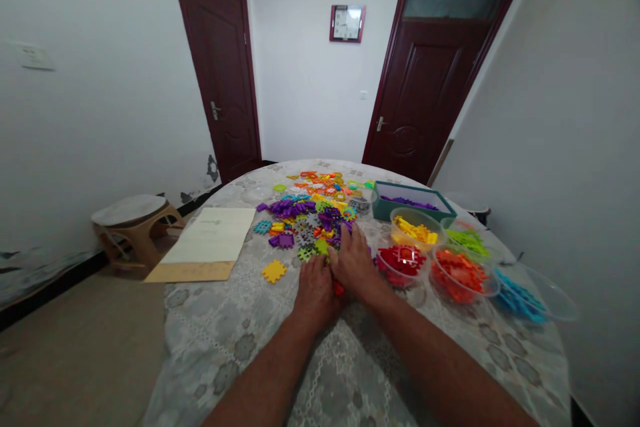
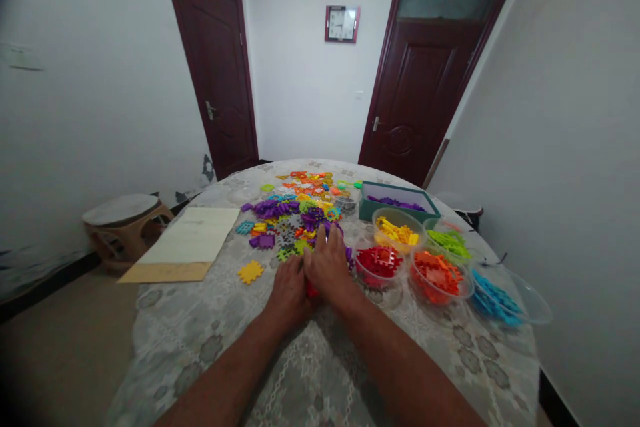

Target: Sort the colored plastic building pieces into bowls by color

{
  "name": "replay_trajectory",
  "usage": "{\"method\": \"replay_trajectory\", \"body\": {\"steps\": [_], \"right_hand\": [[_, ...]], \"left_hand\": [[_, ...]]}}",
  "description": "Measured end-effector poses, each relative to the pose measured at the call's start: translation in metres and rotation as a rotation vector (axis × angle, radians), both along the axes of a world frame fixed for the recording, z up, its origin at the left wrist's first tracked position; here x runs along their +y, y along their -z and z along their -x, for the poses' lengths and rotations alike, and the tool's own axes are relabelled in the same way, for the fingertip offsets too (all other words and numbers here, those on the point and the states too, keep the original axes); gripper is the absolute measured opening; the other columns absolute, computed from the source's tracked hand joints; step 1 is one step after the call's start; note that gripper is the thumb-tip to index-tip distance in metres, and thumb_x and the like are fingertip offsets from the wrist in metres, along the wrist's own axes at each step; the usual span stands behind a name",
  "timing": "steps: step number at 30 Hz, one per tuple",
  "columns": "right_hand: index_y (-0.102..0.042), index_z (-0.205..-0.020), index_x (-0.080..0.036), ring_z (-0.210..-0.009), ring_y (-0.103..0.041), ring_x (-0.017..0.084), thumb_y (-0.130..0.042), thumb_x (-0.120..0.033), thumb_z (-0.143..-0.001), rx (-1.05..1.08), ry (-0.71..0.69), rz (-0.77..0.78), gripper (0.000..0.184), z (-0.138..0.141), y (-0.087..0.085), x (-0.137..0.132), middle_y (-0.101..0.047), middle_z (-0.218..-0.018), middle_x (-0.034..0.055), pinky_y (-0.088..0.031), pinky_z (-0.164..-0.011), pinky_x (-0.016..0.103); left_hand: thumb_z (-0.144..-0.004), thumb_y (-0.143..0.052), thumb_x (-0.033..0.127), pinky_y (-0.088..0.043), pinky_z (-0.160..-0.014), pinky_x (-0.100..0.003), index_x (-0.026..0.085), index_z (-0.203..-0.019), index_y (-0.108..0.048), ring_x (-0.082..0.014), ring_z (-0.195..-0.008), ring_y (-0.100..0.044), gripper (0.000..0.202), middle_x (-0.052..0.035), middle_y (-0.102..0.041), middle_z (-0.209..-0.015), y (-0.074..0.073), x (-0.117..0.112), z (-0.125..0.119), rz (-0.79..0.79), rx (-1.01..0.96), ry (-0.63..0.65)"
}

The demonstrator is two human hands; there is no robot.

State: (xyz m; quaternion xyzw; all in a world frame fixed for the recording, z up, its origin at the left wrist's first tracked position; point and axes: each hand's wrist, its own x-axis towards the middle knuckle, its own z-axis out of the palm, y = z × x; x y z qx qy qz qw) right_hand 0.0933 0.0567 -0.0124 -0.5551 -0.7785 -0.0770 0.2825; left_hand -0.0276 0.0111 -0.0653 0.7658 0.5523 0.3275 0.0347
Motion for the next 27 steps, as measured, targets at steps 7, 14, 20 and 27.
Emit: {"method": "replay_trajectory", "body": {"steps": [7,14,20,27], "right_hand": [[-0.048,-0.15,-0.002,-0.134,-0.05,0.043,-0.058,-0.045,-0.099,-0.039,0.344,0.157,0.068,0.014,-0.003,0.032,-0.052,-0.145,0.0354,-0.046,-0.105,0.056],[-0.06,-0.135,-0.007,-0.118,-0.061,0.038,-0.059,-0.041,-0.097,-0.081,0.343,0.221,0.051,0.011,-0.007,0.024,-0.065,-0.123,0.0281,-0.05,-0.095,0.047],[-0.065,-0.128,-0.017,-0.108,-0.07,0.033,-0.052,-0.04,-0.102,-0.137,0.226,0.343,0.037,0.006,-0.016,0.001,-0.066,-0.121,0.0236,-0.052,-0.089,0.042],[-0.062,-0.13,-0.016,-0.109,-0.071,0.029,-0.044,-0.033,-0.106,-0.149,0.087,0.396,0.035,0.001,-0.016,-0.019,-0.069,-0.119,0.0178,-0.052,-0.09,0.037]], "left_hand": [[-0.074,-0.071,0.02,-0.034,-0.117,-0.065,0.02,-0.135,-0.058,-0.0408,-0.137,-0.048,0.062,-0.0187,-0.057,-0.141,0.005,-0.002,-0.001,-0.03,-0.06,-0.048],[-0.071,-0.071,0.019,-0.031,-0.123,-0.064,0.01,-0.14,-0.053,-0.0439,-0.142,-0.044,0.072,-0.0258,-0.053,-0.146,0.014,0.0,-0.005,-0.004,-0.061,-0.104],[-0.072,-0.076,0.028,-0.029,-0.122,-0.067,0.017,-0.158,-0.038,-0.0442,-0.145,-0.044,0.094,-0.0239,-0.053,-0.15,0.013,0.0,-0.006,-0.04,-0.111,-0.057],[-0.082,-0.07,0.023,-0.032,-0.121,-0.066,0.018,-0.167,-0.022,-0.0409,-0.145,-0.048,0.098,-0.0248,-0.05,-0.156,0.023,0.004,-0.003,-0.081,-0.139,0.002]]}}
